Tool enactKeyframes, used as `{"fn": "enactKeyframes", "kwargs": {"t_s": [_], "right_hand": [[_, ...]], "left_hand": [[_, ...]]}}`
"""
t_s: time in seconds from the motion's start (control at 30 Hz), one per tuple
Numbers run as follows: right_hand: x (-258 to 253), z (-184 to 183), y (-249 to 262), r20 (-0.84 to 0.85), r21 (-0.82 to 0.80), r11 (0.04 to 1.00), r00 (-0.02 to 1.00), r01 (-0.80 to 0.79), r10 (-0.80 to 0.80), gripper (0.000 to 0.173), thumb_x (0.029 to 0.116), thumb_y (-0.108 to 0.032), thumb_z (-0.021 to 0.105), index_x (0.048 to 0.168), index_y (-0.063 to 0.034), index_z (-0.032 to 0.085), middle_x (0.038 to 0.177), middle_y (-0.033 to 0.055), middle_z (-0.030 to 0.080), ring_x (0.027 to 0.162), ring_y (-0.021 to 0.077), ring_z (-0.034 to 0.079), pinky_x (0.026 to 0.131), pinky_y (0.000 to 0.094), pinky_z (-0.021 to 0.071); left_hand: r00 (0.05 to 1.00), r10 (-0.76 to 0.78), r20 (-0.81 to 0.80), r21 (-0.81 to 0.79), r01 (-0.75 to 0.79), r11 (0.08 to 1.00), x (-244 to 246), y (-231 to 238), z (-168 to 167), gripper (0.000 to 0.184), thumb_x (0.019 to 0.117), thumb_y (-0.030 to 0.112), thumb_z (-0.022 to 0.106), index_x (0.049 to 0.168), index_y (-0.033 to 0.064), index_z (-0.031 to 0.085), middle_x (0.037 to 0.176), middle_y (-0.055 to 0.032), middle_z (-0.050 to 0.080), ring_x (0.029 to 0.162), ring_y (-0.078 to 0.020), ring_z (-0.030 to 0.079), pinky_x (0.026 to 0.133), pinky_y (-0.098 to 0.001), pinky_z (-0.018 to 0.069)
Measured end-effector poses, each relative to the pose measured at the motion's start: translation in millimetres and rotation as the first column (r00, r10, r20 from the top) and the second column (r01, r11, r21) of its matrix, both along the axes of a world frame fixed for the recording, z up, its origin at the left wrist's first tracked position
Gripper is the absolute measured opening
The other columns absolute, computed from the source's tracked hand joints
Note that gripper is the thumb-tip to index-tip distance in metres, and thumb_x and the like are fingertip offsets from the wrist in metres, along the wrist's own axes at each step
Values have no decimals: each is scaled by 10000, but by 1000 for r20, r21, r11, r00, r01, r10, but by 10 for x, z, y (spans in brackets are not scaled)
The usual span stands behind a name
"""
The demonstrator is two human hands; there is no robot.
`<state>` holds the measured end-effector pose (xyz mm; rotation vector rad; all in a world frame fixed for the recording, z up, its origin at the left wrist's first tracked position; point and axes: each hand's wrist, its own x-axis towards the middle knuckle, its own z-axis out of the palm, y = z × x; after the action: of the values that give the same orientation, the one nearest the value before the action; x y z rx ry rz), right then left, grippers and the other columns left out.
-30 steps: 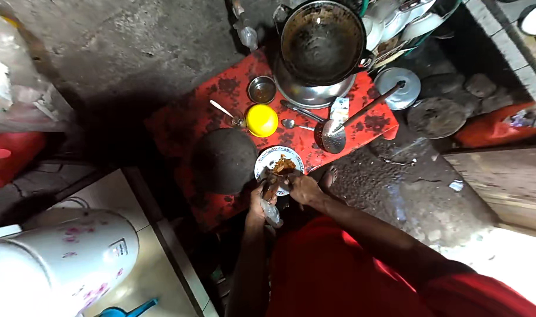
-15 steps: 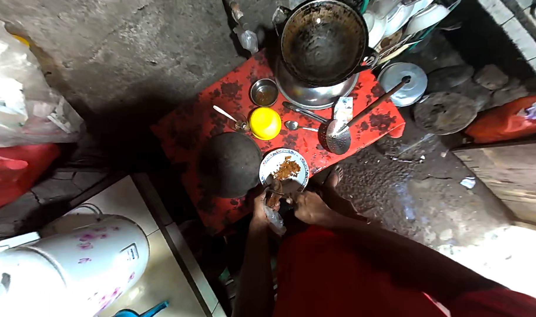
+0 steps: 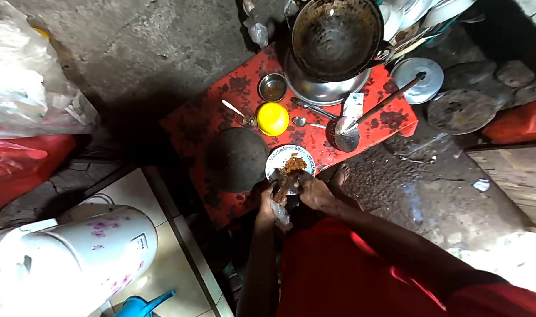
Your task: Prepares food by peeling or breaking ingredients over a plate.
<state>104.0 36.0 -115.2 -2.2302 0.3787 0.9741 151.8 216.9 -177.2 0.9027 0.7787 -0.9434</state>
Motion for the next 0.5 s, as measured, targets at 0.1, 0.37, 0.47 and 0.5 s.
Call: {"fn": "enactKeyframes", "kwargs": {"t_s": [0.1,0.37,0.47,0.5], "right_hand": [[-189,209,52,58,57,997,998,-42,39,460,1089,-399,350,1185,-61,647,1076,204,700,1094,387,673,940,587,522],[19,-14,-28,17,-14,1000,1000,18,-18,443,1086,-371,370,1296,-95,646,1267,201,671,1217,386,634,1004,598,501],[-125,138,-63,63,28,998,997,-54,52,477,1091,-398,342,1170,-53,661,1097,205,705,1127,380,667,966,577,514],[-136,113,-49,64,38,997,996,-66,64,474,1088,-402,347,1171,-55,659,1104,204,704,1129,380,666,965,579,514]], "left_hand": [[1000,22,1,24,-23,999,26,-3,10,456,1098,348,281,1053,24,599,705,-115,608,467,-142,534,397,-253,442],[998,-53,32,46,52,998,-15,-13,-18,442,1105,353,306,1107,33,610,730,-104,614,454,-118,494,386,-237,405],[1000,-17,21,64,16,998,-31,-34,-61,414,1102,340,318,1071,36,599,709,-99,601,455,-129,505,389,-243,418],[1000,-9,20,62,8,998,-47,-57,-59,414,1102,333,311,1069,35,596,711,-103,606,458,-133,513,390,-246,426]]}}
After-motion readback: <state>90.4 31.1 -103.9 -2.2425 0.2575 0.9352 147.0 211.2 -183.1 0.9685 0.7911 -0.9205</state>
